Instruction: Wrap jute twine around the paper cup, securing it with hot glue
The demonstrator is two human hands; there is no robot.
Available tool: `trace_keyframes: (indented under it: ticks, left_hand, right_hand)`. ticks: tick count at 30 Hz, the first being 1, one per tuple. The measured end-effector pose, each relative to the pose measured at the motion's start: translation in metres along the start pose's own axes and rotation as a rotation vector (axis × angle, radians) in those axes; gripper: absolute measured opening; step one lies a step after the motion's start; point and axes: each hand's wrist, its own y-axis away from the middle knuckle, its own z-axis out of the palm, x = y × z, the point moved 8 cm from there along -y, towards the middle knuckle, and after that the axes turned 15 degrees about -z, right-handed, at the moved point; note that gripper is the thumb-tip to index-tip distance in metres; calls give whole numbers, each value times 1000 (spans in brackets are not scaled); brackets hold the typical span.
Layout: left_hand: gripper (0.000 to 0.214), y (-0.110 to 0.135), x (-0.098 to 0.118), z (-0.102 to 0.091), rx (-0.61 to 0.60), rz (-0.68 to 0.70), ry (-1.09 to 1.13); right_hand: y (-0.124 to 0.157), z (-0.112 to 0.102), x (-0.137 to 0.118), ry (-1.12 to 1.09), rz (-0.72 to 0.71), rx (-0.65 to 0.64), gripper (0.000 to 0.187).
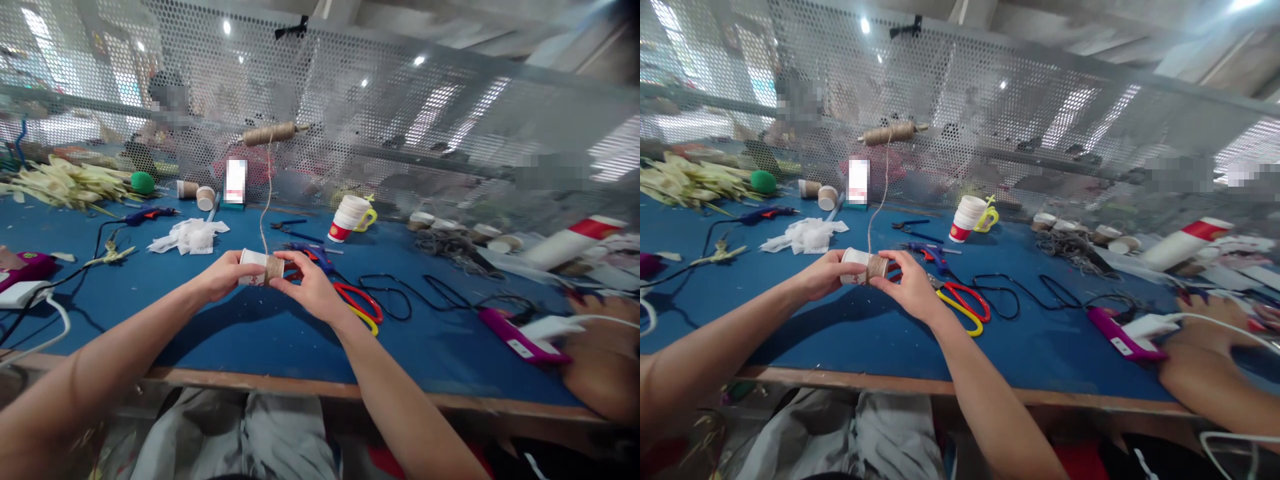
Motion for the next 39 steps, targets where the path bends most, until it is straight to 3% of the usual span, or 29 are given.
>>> trace_keyframes:
  ticks: [6, 12, 17, 21, 23, 26, 29, 33, 34, 36, 39]
  left_hand:
    - [24, 2, 4, 1, 45, 68, -99]
    - [21, 4, 0, 8, 52, 77, -263]
    - [23, 2, -4, 7, 109, 83, -303]
    - [24, 1, -5, 4, 154, 75, -283]
    - [25, 1, -4, 4, 152, 78, -283]
    - [26, 2, -4, 6, 125, 98, -304]
    - [26, 4, -4, 11, 79, 143, -357]
    - [30, 5, -9, 21, 26, 149, -433]
    - [30, 5, -11, 23, 16, 144, -442]
    - [31, 7, -12, 26, 3, 137, -456]
    - [30, 10, -11, 30, -19, 126, -465]
  right_hand:
    - [-3, -3, 0, 25, -43, -4, 42]
    - [-14, -14, 9, -65, 99, 62, 30]
    - [-34, -25, 10, 3, 86, 37, 30]
    - [-43, -75, 41, 401, 162, 205, 22]
    - [-37, -90, 73, 556, 351, 133, 19]
    - [-26, -97, 104, 562, 454, 60, 36]
    - [-21, -93, 106, 536, 436, 62, 34]
    - [-42, -71, 80, 403, 349, 31, 32]
    - [-52, -62, 73, 322, 332, 8, 35]
    - [-76, -41, 57, -52, 296, 12, 32]
    - [-111, -25, 41, -304, 302, 69, 23]
